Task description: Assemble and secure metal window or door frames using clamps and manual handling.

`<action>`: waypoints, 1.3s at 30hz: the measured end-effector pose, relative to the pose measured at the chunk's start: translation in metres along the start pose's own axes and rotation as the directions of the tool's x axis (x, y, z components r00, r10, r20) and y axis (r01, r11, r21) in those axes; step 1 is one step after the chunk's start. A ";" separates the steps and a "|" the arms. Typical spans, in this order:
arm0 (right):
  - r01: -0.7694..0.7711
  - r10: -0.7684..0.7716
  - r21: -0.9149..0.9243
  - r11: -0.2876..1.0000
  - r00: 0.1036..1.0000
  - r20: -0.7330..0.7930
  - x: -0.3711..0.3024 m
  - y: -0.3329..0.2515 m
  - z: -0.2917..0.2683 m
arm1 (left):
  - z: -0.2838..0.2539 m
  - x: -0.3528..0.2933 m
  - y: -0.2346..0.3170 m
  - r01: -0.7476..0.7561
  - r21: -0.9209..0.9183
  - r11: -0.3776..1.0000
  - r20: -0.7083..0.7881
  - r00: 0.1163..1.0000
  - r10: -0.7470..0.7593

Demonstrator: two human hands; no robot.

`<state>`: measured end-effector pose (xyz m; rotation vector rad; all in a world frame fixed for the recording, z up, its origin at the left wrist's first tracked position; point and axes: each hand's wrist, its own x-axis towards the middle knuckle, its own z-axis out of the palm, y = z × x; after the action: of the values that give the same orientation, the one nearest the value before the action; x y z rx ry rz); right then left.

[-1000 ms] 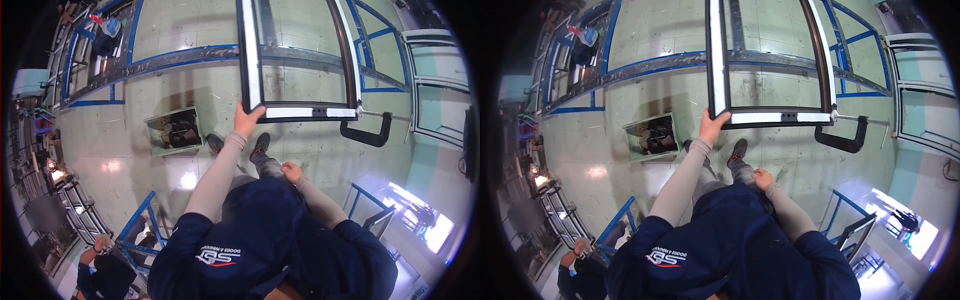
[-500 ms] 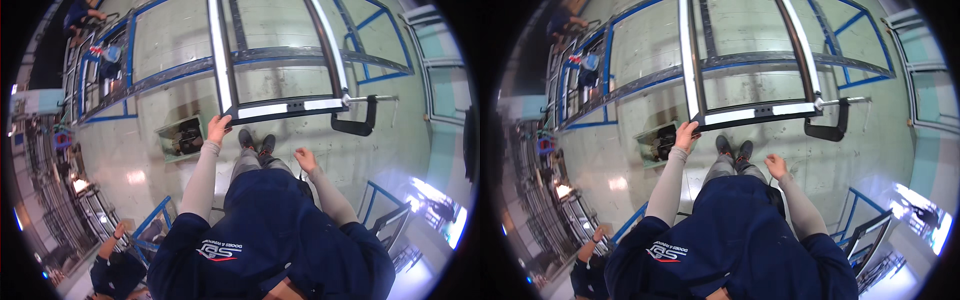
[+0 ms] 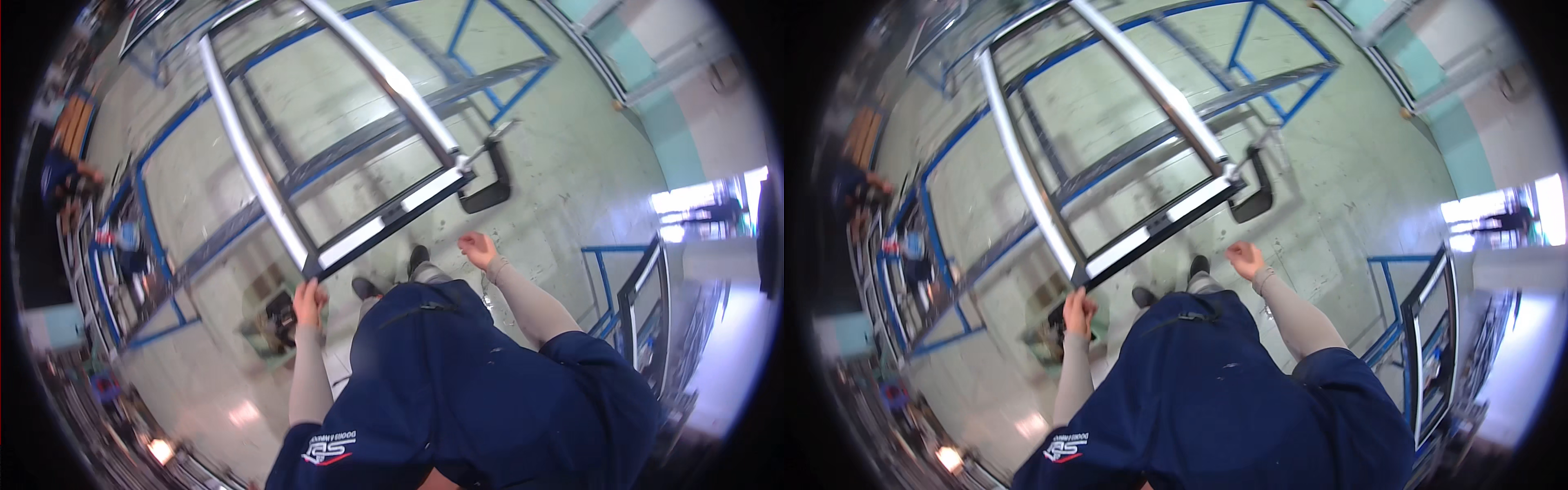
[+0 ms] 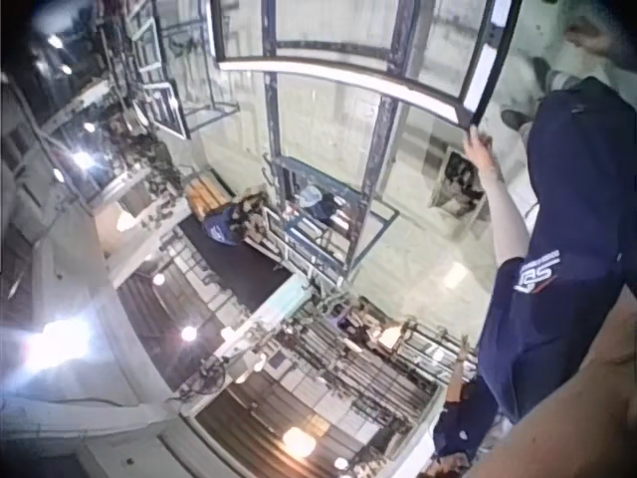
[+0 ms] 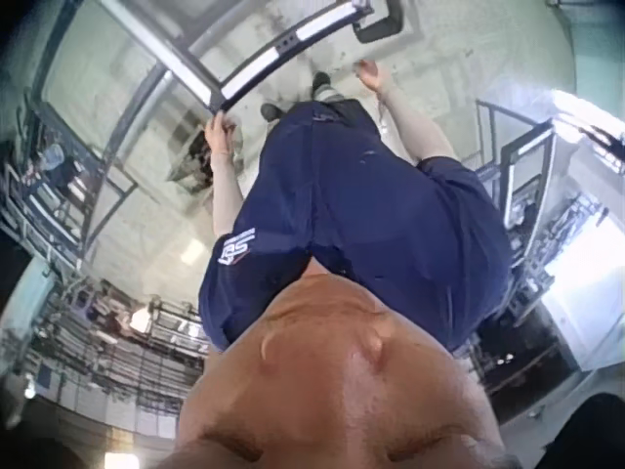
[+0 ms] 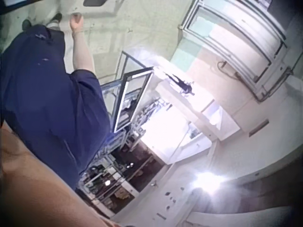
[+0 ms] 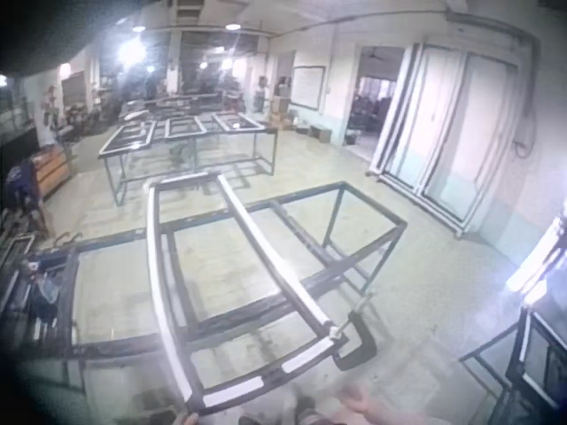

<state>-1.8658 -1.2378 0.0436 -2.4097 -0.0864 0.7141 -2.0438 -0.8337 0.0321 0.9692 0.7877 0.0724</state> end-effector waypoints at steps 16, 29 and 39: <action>0.552 -0.419 0.273 0.788 0.805 -0.420 0.006 -0.197 -0.202 | 0.376 0.026 -0.053 -0.480 0.290 0.828 0.562 0.786 0.259; 0.700 -0.699 -0.327 0.634 0.700 0.143 0.026 -0.183 -0.291 | 0.454 -0.018 -0.011 -0.548 0.175 0.818 0.348 0.812 0.469; 0.871 -0.718 -0.359 -0.336 0.010 0.696 0.094 -0.228 -0.310 | 0.445 -0.023 -0.012 -0.351 0.221 0.910 0.078 0.936 0.343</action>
<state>-1.6025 -1.2012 0.3377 -1.9268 -2.5484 0.0201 -1.7845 -1.1658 0.1768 1.3239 0.5887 0.2757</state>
